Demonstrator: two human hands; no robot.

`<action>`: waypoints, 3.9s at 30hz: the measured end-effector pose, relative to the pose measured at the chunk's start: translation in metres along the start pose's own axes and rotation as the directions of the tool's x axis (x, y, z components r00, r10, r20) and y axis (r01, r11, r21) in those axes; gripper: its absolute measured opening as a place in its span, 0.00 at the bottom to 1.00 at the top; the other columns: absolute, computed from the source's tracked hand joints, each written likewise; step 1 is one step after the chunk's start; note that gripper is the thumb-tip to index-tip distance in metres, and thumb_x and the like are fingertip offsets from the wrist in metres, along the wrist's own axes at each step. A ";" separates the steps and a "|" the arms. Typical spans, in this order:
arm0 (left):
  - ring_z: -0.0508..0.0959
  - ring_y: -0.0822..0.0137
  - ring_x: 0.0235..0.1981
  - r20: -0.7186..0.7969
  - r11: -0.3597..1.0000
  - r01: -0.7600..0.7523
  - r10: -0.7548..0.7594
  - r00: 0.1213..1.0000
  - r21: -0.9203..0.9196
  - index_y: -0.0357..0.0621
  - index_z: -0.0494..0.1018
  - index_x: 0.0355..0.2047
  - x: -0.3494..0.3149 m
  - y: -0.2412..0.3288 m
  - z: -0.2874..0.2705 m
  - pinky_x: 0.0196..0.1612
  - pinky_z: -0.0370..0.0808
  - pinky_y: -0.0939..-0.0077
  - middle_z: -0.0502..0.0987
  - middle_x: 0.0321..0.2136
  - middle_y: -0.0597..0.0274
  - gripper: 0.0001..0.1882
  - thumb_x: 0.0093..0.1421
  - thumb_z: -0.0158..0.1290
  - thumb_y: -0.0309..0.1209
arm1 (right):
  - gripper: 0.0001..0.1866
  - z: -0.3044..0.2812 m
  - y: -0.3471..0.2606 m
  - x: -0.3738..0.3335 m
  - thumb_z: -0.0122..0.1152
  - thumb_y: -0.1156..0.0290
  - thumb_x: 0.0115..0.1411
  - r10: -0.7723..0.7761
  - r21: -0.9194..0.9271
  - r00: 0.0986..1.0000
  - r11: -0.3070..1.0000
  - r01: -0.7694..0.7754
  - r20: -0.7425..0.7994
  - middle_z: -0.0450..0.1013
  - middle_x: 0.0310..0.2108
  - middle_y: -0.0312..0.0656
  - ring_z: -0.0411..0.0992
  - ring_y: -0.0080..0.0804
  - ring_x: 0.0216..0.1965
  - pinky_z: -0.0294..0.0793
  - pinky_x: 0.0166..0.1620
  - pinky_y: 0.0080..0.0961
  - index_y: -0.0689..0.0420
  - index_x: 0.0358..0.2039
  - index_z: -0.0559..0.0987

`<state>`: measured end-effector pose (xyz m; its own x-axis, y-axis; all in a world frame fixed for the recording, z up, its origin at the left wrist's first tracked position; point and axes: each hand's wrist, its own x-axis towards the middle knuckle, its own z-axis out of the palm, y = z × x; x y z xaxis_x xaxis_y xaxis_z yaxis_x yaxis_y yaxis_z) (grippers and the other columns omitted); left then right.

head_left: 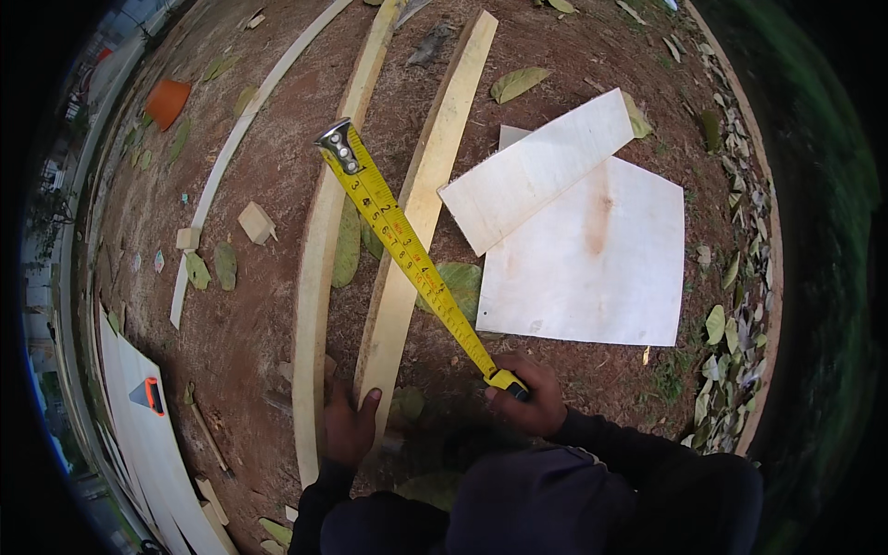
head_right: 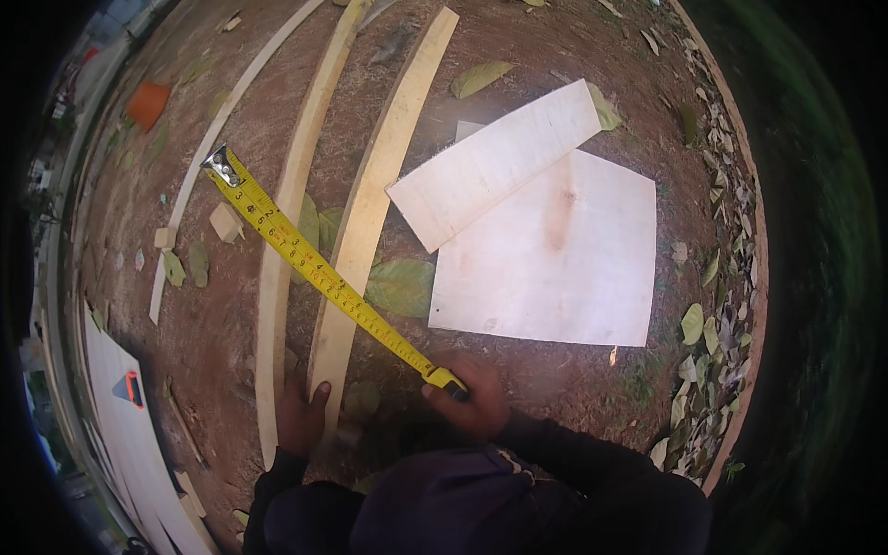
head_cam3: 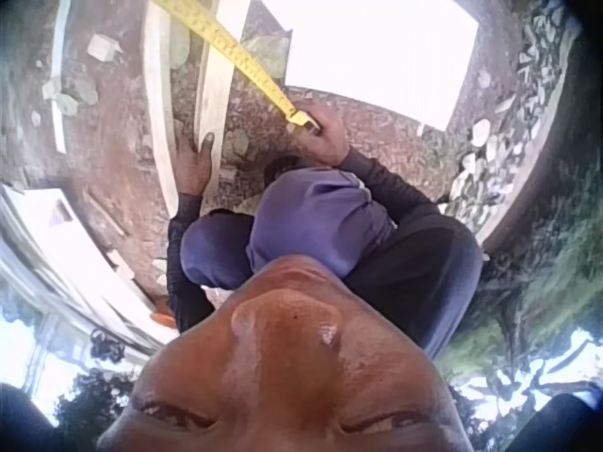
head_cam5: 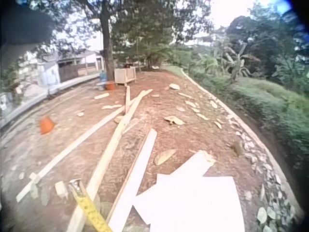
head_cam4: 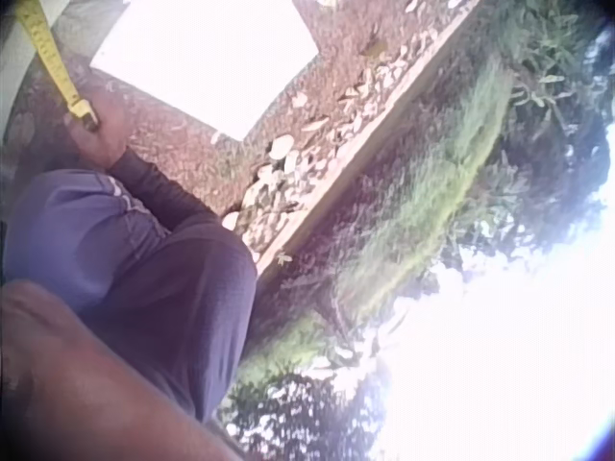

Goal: The person measures and cuts a wooden plank using a tape measure and hand saw, then positions it under a large white board and hammers nails to secure it.

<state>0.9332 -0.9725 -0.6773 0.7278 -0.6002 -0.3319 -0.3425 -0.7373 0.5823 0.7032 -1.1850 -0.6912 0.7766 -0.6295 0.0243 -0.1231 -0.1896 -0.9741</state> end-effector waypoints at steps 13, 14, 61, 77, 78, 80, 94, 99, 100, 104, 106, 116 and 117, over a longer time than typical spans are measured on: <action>0.80 0.36 0.41 0.074 1.000 0.007 -0.006 0.997 -0.016 0.30 0.70 0.48 -0.022 -0.010 0.009 0.44 0.76 0.51 0.79 0.36 0.35 0.28 0.64 0.61 0.45 | 0.18 0.015 0.006 -0.005 0.71 0.76 0.54 -0.018 0.038 1.000 0.999 0.018 0.005 0.78 0.42 0.51 0.79 0.45 0.41 0.76 0.45 0.35 0.62 0.46 0.78; 0.80 0.37 0.40 0.073 1.000 0.009 -0.010 0.997 0.016 0.30 0.71 0.46 -0.013 0.000 0.011 0.43 0.75 0.51 0.79 0.36 0.36 0.26 0.64 0.61 0.44 | 0.18 0.014 0.008 -0.005 0.71 0.76 0.54 -0.026 0.030 1.000 0.999 0.026 0.012 0.78 0.42 0.50 0.79 0.45 0.41 0.76 0.45 0.35 0.62 0.46 0.78; 0.79 0.66 0.35 -0.181 0.741 0.214 -0.414 0.892 -0.636 0.34 0.73 0.51 -0.171 -0.074 -0.049 0.41 0.76 0.67 0.79 0.33 0.53 0.22 0.68 0.58 0.41 | 0.20 0.125 -0.015 0.010 0.71 0.71 0.54 -0.043 -0.162 0.661 0.956 0.245 0.749 0.79 0.41 0.52 0.80 0.46 0.42 0.77 0.47 0.37 0.64 0.47 0.80; 0.78 0.73 0.33 -0.299 0.258 -0.231 -0.940 0.164 -0.938 0.32 0.72 0.54 -0.333 -0.165 0.072 0.36 0.75 0.76 0.79 0.35 0.60 0.20 0.69 0.56 0.34 | 0.22 0.358 -0.134 -0.043 0.65 0.56 0.55 -0.012 0.159 -0.189 0.589 0.792 0.982 0.80 0.34 0.55 0.79 0.56 0.39 0.77 0.46 0.48 0.58 0.45 0.84; 0.78 0.73 0.34 -0.287 0.264 -0.156 -0.947 0.148 -0.952 0.31 0.71 0.55 -0.348 -0.164 0.077 0.36 0.75 0.77 0.79 0.35 0.60 0.20 0.69 0.55 0.34 | 0.22 0.382 -0.147 -0.061 0.65 0.56 0.55 0.037 0.141 -0.203 0.599 0.788 0.979 0.80 0.34 0.56 0.79 0.57 0.39 0.78 0.46 0.49 0.59 0.44 0.84; 0.79 0.71 0.36 -0.263 0.243 -0.140 -0.954 0.142 -0.960 0.32 0.72 0.54 -0.361 -0.159 0.084 0.39 0.76 0.75 0.79 0.38 0.58 0.20 0.69 0.56 0.35 | 0.22 0.416 -0.163 -0.080 0.64 0.56 0.54 0.100 0.131 -0.221 0.552 0.823 0.970 0.80 0.33 0.57 0.80 0.57 0.37 0.78 0.45 0.49 0.60 0.42 0.85; 0.78 0.73 0.33 -0.310 0.274 -0.166 -0.916 0.255 -0.947 0.33 0.73 0.52 -0.334 -0.155 0.073 0.39 0.76 0.76 0.79 0.32 0.60 0.17 0.68 0.57 0.32 | 0.21 0.432 -0.159 -0.083 0.64 0.54 0.55 0.057 0.159 -0.197 0.397 0.904 0.979 0.81 0.35 0.55 0.80 0.57 0.39 0.78 0.46 0.49 0.60 0.39 0.84; 0.77 0.73 0.36 -0.494 0.472 -0.153 -0.847 0.195 -0.868 0.34 0.73 0.51 -0.330 -0.175 0.061 0.41 0.76 0.75 0.79 0.36 0.61 0.16 0.67 0.58 0.30 | 0.24 0.380 -0.149 -0.018 0.68 0.55 0.55 0.103 0.051 -0.094 0.362 0.931 0.990 0.80 0.34 0.53 0.79 0.56 0.38 0.78 0.44 0.48 0.58 0.46 0.79; 0.77 0.74 0.37 -0.498 0.481 -0.131 -0.843 0.202 -0.867 0.34 0.74 0.51 -0.332 -0.176 0.055 0.42 0.76 0.75 0.79 0.38 0.61 0.16 0.67 0.57 0.30 | 0.24 0.367 -0.145 -0.002 0.68 0.56 0.55 0.110 0.011 -0.055 0.365 0.931 0.992 0.80 0.34 0.52 0.79 0.56 0.39 0.77 0.44 0.48 0.58 0.47 0.78; 0.80 0.70 0.38 -0.607 0.613 -0.009 -0.780 0.152 -0.790 0.32 0.75 0.50 -0.332 -0.184 0.038 0.42 0.78 0.71 0.81 0.37 0.56 0.15 0.66 0.59 0.27 | 0.19 0.321 -0.131 0.058 0.68 0.62 0.58 -0.002 -0.002 0.003 0.356 0.934 1.000 0.77 0.37 0.50 0.77 0.55 0.40 0.75 0.42 0.48 0.57 0.45 0.74; 0.83 0.61 0.41 -0.733 0.745 0.135 -0.667 0.137 -0.653 0.33 0.76 0.47 -0.324 -0.191 0.033 0.45 0.78 0.67 0.83 0.38 0.49 0.13 0.64 0.59 0.26 | 0.18 0.305 -0.118 0.089 0.68 0.63 0.58 -0.066 0.005 0.020 0.359 0.933 0.998 0.77 0.37 0.50 0.76 0.55 0.40 0.75 0.43 0.48 0.57 0.45 0.74; 0.77 0.48 0.54 -0.892 0.920 0.304 -0.339 0.300 -0.247 0.36 0.79 0.44 -0.276 -0.214 0.021 0.58 0.73 0.59 0.79 0.48 0.48 0.11 0.60 0.61 0.25 | 0.08 0.284 -0.079 0.135 0.64 0.68 0.60 -0.334 0.041 0.083 0.347 0.937 0.939 0.77 0.38 0.46 0.75 0.51 0.42 0.75 0.44 0.44 0.56 0.40 0.81; 0.77 0.47 0.54 -0.895 0.917 0.306 -0.344 0.286 -0.255 0.35 0.79 0.44 -0.274 -0.215 0.023 0.58 0.73 0.59 0.79 0.48 0.48 0.12 0.60 0.61 0.25 | 0.08 0.284 -0.077 0.134 0.64 0.68 0.60 -0.354 0.042 0.091 0.351 0.935 0.931 0.77 0.37 0.46 0.75 0.51 0.41 0.75 0.44 0.44 0.55 0.39 0.81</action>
<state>0.7939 -0.6563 -0.7284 0.8571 0.3596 0.3688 0.0599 -0.7807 0.6220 0.9924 -1.0403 -0.6765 0.6893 0.7113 0.1374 0.7091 -0.6236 -0.3290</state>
